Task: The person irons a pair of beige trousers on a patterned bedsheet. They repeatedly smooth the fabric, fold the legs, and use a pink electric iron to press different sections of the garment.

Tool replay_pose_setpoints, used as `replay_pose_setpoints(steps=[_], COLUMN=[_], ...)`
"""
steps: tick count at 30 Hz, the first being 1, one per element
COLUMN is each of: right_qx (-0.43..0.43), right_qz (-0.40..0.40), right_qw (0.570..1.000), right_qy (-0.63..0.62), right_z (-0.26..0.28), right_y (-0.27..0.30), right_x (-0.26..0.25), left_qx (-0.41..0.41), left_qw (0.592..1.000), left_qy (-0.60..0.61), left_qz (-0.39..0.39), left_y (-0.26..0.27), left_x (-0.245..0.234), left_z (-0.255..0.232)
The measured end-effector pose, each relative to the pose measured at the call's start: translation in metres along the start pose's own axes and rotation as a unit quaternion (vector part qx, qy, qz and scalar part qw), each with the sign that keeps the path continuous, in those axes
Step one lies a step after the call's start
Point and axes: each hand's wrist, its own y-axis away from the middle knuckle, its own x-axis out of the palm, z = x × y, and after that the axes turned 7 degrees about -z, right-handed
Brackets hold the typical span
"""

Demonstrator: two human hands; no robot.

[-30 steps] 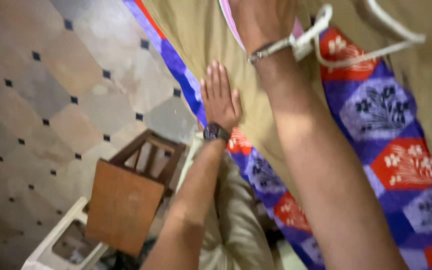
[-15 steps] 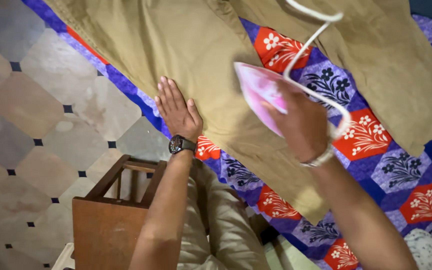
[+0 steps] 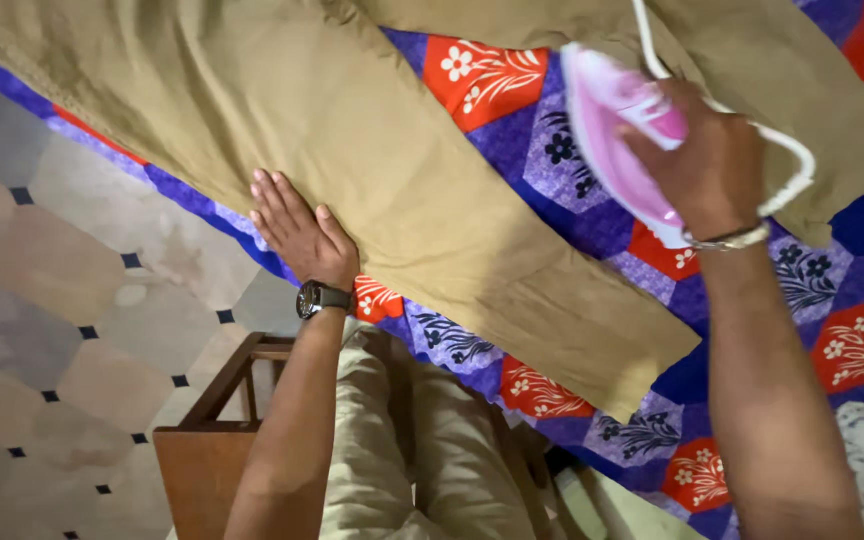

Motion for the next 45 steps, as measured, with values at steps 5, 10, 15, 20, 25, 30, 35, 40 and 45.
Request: replay_pose_setpoints(steps=[5, 10, 15, 20, 25, 30, 35, 40, 45], right_qx=[-0.078, -0.038, 0.022, -0.027, 0.007, 0.023, 0.089, 0.128, 0.126], right_qz=[0.006, 0.038, 0.02, -0.039, -0.057, -0.175, -0.07, -0.041, -0.034], right_qw=[0.996, 0.999, 0.999, 0.992, 0.992, 0.983, 0.991, 0.99, 0.99], right_qy=[-0.03, 0.004, 0.027, 0.118, 0.108, 0.057, -0.071, -0.049, -0.059], right_z=[0.065, 0.075, 0.023, -0.029, -0.038, 0.006, 0.041, 0.021, -0.01], right_y=[-0.011, -0.018, -0.007, 0.033, 0.06, 0.095, 0.158, 0.202, 0.22], right_x=[0.022, 0.019, 0.005, -0.022, -0.021, 0.014, 0.041, 0.03, 0.024], left_qx=[0.004, 0.014, 0.02, 0.019, 0.025, 0.07, 0.208, 0.425, 0.582], left_qw=[1.0, 1.0, 1.0, 1.0, 0.999, 0.997, 0.976, 0.891, 0.775], left_qy=[-0.007, 0.009, 0.008, 0.009, 0.015, 0.039, 0.054, 0.095, 0.149], left_qz=[-0.002, -0.014, -0.018, -0.017, -0.019, -0.017, 0.042, 0.127, 0.199], left_y=[0.001, -0.001, -0.001, 0.001, 0.002, -0.007, -0.048, -0.096, -0.071], left_x=[-0.002, -0.001, 0.001, 0.001, -0.001, -0.016, -0.031, -0.001, 0.028], left_z=[-0.002, -0.002, 0.001, 0.003, 0.004, 0.0, -0.032, -0.1, -0.165])
